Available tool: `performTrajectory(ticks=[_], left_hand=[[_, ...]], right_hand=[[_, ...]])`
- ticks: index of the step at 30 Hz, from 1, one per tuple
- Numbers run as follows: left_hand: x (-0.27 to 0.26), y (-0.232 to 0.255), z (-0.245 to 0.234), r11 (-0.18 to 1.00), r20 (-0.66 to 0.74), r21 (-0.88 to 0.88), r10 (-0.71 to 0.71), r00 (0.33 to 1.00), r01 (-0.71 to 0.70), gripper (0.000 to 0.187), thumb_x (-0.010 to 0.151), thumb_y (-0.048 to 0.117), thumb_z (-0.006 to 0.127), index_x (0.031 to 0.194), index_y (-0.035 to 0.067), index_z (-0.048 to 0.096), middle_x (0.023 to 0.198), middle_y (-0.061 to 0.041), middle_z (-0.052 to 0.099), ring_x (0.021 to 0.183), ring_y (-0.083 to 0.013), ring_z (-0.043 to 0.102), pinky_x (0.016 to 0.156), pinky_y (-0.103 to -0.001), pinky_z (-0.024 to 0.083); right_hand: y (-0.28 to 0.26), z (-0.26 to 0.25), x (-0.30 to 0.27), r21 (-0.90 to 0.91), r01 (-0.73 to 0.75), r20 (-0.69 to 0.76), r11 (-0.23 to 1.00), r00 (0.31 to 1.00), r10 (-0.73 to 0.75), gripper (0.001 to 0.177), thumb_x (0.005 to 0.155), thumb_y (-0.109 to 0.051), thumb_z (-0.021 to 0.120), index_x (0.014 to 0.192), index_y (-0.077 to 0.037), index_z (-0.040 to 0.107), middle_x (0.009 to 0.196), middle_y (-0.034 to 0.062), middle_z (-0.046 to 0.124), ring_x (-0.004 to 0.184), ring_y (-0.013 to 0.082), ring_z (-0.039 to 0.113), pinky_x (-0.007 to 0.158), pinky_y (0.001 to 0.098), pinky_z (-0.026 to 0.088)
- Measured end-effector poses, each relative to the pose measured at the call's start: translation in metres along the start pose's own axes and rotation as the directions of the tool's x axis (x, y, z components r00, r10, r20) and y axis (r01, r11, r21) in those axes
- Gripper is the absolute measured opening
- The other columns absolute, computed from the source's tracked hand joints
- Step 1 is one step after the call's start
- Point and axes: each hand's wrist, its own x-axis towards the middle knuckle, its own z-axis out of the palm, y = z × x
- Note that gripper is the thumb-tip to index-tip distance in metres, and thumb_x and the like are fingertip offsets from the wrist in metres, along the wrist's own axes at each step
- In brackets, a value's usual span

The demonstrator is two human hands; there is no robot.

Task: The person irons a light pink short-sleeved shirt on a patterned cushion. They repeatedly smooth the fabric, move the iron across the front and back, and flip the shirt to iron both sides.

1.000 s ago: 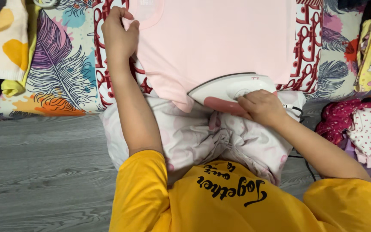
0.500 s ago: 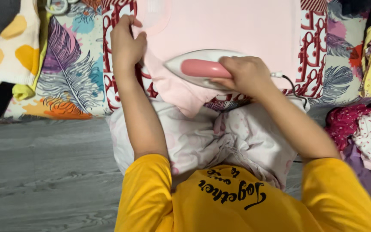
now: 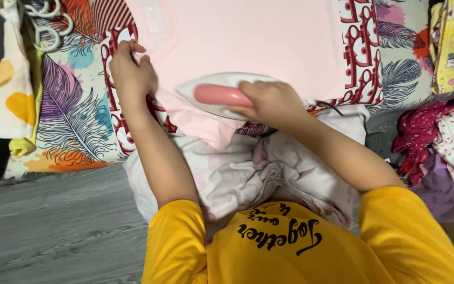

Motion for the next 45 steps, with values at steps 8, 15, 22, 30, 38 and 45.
performTrajectory(ticks=[8, 15, 22, 30, 38, 45], left_hand=[[-0.01, 0.059, 0.041, 0.924, -0.465, -0.018, 0.33, 0.822, -0.382, 0.022, 0.084, -0.012, 0.057, 0.099, 0.003, 0.063, 0.11, -0.013, 0.062, 0.11, -0.0323, 0.061, 0.098, -0.044, 0.051], [-0.019, 0.061, 0.102, 0.791, -0.036, -0.594, 0.155, 0.987, -0.145, 0.03, 0.091, -0.012, 0.044, 0.109, 0.001, 0.064, 0.116, -0.011, 0.067, 0.103, -0.0264, 0.074, 0.094, -0.036, 0.064], [-0.023, 0.057, 0.116, 0.894, -0.011, 0.117, 0.437, 0.899, -0.433, 0.04, 0.089, -0.007, 0.056, 0.125, 0.004, 0.068, 0.137, -0.015, 0.064, 0.135, -0.038, 0.056, 0.117, -0.05, 0.039], [-0.024, 0.065, 0.117, 0.94, -0.097, -0.046, 0.333, 0.938, -0.338, 0.047, 0.091, -0.013, 0.044, 0.137, -0.008, 0.049, 0.142, -0.027, 0.06, 0.126, -0.0342, 0.063, 0.114, -0.046, 0.047], [-0.023, 0.067, 0.115, 0.894, -0.096, 0.093, 0.446, 0.89, -0.438, 0.033, 0.093, -0.007, 0.053, 0.126, -0.005, 0.052, 0.131, -0.024, 0.062, 0.132, -0.0413, 0.057, 0.113, -0.05, 0.044], [-0.026, 0.065, 0.121, 0.889, 0.01, 0.206, 0.416, 0.909, -0.409, 0.033, 0.094, 0.005, 0.061, 0.125, -0.003, 0.055, 0.141, -0.026, 0.054, 0.14, -0.0427, 0.046, 0.116, -0.056, 0.038]], right_hand=[[-0.009, 0.011, -0.001, -0.069, -0.013, -0.096, 0.998, 0.995, 0.007, 0.046, 0.09, -0.052, 0.078, 0.098, -0.009, 0.063, 0.07, 0.0072, 0.062, 0.062, 0.0295, 0.066, 0.056, 0.0418, 0.053], [0.032, -0.012, -0.052, -0.082, -0.011, -0.123, 0.997, 0.992, 0.001, 0.047, 0.09, -0.053, 0.079, 0.096, -0.009, 0.067, 0.075, 0.0096, 0.069, 0.065, 0.0264, 0.07, 0.061, 0.0402, 0.057], [0.103, -0.034, -0.075, -0.252, -0.404, -0.055, 0.879, 0.913, 0.404, 0.05, 0.096, -0.056, 0.077, 0.112, -0.01, 0.07, 0.078, 0.0137, 0.071, 0.07, 0.0321, 0.072, 0.061, 0.0438, 0.057], [0.088, -0.005, 0.042, -0.077, -0.369, -0.074, 0.926, 0.929, 0.364, 0.061, 0.1, -0.052, 0.074, 0.139, -0.009, 0.053, 0.084, 0.0186, 0.074, 0.073, 0.0407, 0.072, 0.065, 0.0495, 0.057], [0.093, -0.011, 0.044, -0.101, -0.378, -0.046, 0.92, 0.926, 0.375, 0.058, 0.103, -0.046, 0.071, 0.153, -0.027, 0.05, 0.099, 0.0211, 0.073, 0.082, 0.0406, 0.073, 0.07, 0.0506, 0.058], [0.175, -0.044, -0.04, -0.211, -0.501, -0.187, 0.839, 0.864, 0.468, 0.053, 0.11, -0.035, 0.069, 0.158, -0.016, 0.052, 0.101, 0.0245, 0.073, 0.088, 0.0423, 0.072, 0.076, 0.0514, 0.058]])
